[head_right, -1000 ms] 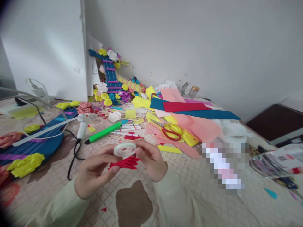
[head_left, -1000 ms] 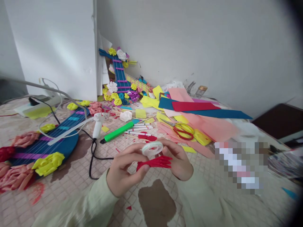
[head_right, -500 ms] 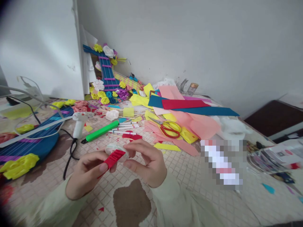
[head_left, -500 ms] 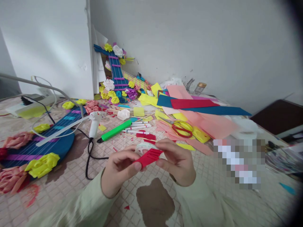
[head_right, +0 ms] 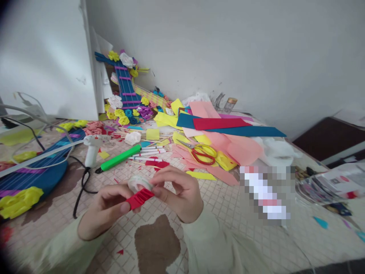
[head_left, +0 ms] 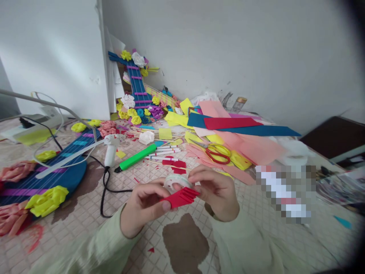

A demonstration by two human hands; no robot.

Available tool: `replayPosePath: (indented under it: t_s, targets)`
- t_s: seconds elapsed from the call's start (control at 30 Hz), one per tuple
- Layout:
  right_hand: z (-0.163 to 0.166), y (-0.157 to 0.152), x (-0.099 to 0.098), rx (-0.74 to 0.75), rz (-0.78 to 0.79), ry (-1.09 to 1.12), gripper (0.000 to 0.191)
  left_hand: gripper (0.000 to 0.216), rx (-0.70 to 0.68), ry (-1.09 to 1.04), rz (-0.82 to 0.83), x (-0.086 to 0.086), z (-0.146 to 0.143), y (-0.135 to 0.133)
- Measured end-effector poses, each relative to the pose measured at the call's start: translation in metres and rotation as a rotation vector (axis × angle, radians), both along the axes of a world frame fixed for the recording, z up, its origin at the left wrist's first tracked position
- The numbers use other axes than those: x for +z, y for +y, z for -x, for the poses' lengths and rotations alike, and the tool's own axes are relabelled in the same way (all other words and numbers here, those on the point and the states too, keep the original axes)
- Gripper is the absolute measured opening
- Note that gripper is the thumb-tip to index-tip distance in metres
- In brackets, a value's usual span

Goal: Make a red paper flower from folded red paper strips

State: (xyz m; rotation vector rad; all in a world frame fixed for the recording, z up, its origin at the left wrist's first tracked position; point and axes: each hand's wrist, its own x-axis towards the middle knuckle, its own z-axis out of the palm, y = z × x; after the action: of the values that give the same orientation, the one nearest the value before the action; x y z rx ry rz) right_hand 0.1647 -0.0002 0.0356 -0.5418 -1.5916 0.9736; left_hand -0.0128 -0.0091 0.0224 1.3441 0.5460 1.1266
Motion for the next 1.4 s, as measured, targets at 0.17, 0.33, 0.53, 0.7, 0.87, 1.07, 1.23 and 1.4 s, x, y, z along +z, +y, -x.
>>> replayPosePath:
  t_s: [0.17, 0.33, 0.53, 0.7, 0.87, 1.07, 1.23, 1.4]
  targets:
    - [-0.002, 0.002, 0.001, -0.001, 0.053, -0.029, 0.014, 0.005, -0.049, 0.036, -0.061, 0.006, 0.001, -0.001]
    - [-0.004, 0.003, 0.003, 0.037, 0.064, -0.058, 0.008, 0.01, -0.157, 0.051, -0.018, 0.01, 0.001, -0.004]
    - [-0.005, 0.002, 0.001, 0.038, 0.068, -0.114, 0.009, 0.01, -0.249, 0.07, 0.029, 0.011, 0.003, -0.004]
    - [-0.006, 0.002, -0.002, 0.064, 0.073, -0.166, 0.014, 0.009, -0.303, 0.074, 0.072, 0.01, 0.006, -0.001]
    - [-0.006, 0.003, -0.004, 0.077, 0.075, -0.177, 0.016, 0.006, -0.348, 0.082, 0.145, 0.01, 0.007, 0.001]
    - [-0.003, 0.002, -0.008, 0.102, 0.086, -0.137, 0.017, 0.01, -0.497, 0.05, 0.309, 0.0, 0.015, 0.002]
    - [-0.004, 0.005, -0.01, 0.108, 0.091, -0.111, 0.019, 0.008, -0.505, 0.06, 0.318, -0.003, 0.012, 0.0]
    - [-0.02, 0.02, -0.002, -0.014, 0.045, -0.167, 0.024, 0.005, -0.252, 0.258, -0.021, 0.006, 0.005, 0.002]
